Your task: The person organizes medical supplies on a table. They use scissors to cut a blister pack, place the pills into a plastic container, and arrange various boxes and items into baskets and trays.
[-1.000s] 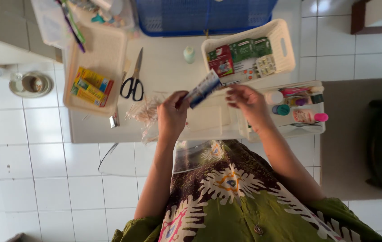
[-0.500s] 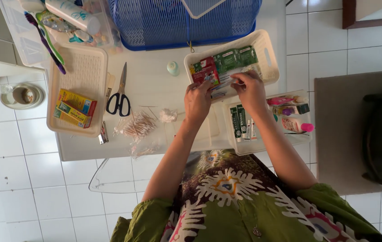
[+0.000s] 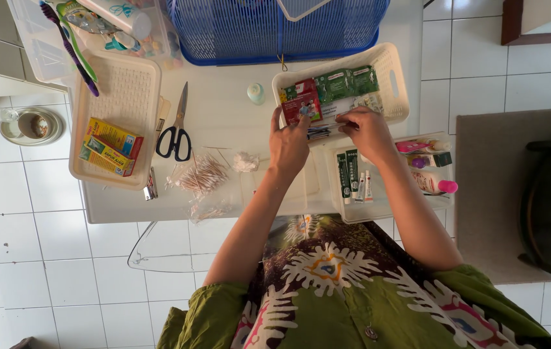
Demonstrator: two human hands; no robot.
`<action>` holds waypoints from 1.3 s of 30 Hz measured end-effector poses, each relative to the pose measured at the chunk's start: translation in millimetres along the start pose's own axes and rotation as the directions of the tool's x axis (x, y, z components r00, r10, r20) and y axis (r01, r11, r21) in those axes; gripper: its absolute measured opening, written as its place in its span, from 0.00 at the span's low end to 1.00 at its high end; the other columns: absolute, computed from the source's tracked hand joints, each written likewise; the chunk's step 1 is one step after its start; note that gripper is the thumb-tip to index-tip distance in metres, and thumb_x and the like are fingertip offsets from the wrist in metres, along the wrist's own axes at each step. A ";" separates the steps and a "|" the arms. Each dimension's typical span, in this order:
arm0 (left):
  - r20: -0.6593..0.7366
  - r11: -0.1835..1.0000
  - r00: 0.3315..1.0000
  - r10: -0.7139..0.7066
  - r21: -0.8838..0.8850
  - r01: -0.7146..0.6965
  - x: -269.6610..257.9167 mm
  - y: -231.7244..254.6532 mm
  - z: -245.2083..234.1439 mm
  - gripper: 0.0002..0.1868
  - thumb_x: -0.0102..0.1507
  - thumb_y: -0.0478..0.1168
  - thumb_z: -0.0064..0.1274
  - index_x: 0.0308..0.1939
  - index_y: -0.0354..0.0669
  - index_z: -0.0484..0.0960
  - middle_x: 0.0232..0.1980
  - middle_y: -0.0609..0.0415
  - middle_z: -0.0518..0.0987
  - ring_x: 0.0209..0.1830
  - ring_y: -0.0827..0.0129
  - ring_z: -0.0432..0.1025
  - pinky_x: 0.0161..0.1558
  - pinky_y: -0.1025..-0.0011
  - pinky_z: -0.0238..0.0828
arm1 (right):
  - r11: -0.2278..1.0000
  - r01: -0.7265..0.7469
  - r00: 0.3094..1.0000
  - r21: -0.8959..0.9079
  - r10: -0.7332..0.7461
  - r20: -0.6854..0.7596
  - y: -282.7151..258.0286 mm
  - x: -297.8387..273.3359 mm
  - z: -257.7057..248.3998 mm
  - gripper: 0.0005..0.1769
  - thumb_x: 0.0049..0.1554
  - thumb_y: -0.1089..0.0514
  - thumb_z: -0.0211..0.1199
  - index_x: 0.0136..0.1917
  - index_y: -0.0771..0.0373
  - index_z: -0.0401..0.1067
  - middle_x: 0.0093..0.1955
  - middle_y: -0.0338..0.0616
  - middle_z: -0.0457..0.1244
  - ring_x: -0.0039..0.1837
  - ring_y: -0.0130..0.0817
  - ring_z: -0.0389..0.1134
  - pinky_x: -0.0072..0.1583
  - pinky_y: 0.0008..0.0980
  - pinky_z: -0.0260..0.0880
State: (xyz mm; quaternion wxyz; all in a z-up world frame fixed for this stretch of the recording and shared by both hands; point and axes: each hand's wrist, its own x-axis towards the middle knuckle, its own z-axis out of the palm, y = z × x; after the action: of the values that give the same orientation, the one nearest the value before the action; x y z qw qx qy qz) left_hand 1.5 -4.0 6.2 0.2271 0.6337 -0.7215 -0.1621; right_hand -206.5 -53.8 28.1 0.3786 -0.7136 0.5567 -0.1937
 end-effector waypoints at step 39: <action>0.137 0.996 0.986 0.093 -0.003 -0.093 -23.7 -1.7 -5.5 0.19 0.56 0.26 0.52 0.52 0.36 0.80 0.57 0.46 0.78 0.62 0.53 0.72 0.58 0.57 0.73 | 0.866 0.204 0.927 -0.457 -0.020 0.375 -12.6 5.3 41.7 0.23 0.56 0.62 0.60 0.64 0.51 0.74 0.63 0.41 0.68 0.63 0.45 0.69 0.63 0.45 0.71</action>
State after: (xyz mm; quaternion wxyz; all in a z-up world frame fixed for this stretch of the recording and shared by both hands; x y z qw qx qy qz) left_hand 8.1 19.5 7.0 0.1831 0.5872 -0.7644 -0.1932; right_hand -167.6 -44.0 10.3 0.2688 -0.8405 0.4661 0.0642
